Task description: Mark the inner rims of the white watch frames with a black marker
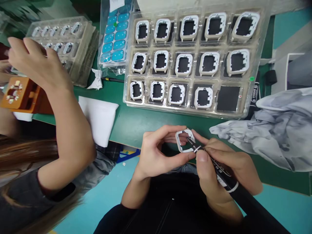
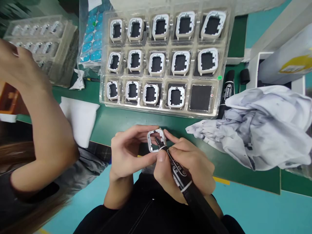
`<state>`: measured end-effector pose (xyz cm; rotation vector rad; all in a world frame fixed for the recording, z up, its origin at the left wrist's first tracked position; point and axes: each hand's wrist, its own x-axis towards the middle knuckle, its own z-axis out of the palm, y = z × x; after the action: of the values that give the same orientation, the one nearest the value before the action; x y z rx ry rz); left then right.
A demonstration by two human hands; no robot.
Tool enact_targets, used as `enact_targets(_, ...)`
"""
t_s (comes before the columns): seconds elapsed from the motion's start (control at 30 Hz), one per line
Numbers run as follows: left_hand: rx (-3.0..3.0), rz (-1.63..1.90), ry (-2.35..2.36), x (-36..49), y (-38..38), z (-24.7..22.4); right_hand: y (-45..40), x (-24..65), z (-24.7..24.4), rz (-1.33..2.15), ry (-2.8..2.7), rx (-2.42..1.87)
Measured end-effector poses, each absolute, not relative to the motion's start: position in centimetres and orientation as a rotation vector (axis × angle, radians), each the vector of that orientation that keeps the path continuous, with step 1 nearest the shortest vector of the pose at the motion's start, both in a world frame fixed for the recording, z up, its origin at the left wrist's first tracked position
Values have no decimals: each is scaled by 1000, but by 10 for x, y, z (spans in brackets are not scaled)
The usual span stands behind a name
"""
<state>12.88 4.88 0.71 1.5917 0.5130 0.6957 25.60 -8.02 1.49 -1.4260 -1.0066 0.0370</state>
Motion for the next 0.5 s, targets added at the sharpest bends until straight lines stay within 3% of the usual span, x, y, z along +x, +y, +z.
enact_targets(0.5,1678,627,549,129,49,10,-70,248,7,-89,-835,-1316)
